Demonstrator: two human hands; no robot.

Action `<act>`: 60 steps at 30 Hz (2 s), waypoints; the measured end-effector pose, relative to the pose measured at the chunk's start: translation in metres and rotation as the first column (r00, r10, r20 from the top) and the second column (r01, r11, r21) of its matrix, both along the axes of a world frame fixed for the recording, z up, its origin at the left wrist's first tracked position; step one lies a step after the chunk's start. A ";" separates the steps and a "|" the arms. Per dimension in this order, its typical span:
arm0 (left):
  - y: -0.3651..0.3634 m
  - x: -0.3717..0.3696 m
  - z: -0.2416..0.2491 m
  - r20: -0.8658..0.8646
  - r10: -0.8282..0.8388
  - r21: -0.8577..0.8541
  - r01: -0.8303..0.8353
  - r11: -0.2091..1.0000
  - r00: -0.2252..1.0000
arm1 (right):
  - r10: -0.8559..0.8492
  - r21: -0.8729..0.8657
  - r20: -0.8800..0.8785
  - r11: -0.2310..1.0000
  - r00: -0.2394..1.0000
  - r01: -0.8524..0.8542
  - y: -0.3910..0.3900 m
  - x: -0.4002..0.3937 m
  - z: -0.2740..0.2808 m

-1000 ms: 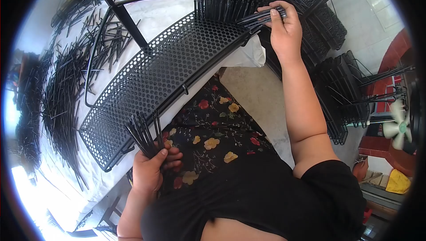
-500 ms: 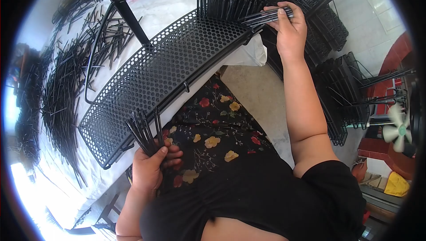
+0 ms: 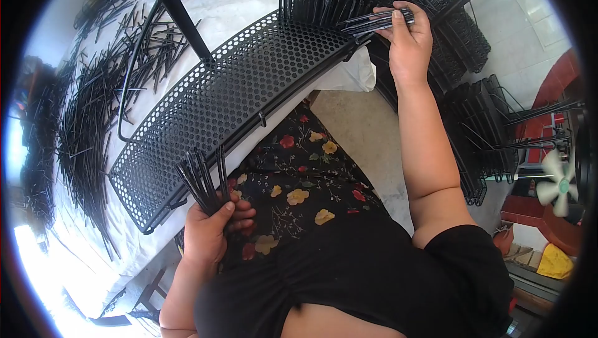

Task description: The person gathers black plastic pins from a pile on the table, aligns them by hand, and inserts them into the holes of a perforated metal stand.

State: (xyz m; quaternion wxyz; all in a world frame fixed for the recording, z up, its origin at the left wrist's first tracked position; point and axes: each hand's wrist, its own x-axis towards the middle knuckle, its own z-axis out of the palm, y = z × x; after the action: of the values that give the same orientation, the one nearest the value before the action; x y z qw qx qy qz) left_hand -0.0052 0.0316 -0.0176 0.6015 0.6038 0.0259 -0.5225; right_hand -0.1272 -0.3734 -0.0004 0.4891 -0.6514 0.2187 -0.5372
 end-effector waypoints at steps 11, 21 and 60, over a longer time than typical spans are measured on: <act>0.000 0.001 -0.001 0.006 -0.002 -0.004 0.002 1.000 1.000 | -0.007 -0.009 -0.023 1.000 1.000 0.006 0.000 -0.004 -0.002; 0.000 0.001 -0.002 0.007 0.001 -0.015 -0.001 1.000 1.000 | 0.000 -0.097 -0.085 0.995 0.996 -0.008 0.000 -0.002 -0.006; -0.001 0.002 -0.003 -0.022 -0.002 0.000 0.002 1.000 1.000 | -0.374 -0.726 -0.506 0.671 0.777 -0.150 -0.018 0.008 0.014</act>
State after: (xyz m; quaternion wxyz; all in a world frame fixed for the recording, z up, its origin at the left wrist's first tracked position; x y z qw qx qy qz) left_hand -0.0032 0.0302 -0.0206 0.6006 0.5979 0.0319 -0.5299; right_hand -0.1197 -0.3911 0.0135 0.0498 -0.9133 0.1744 -0.3648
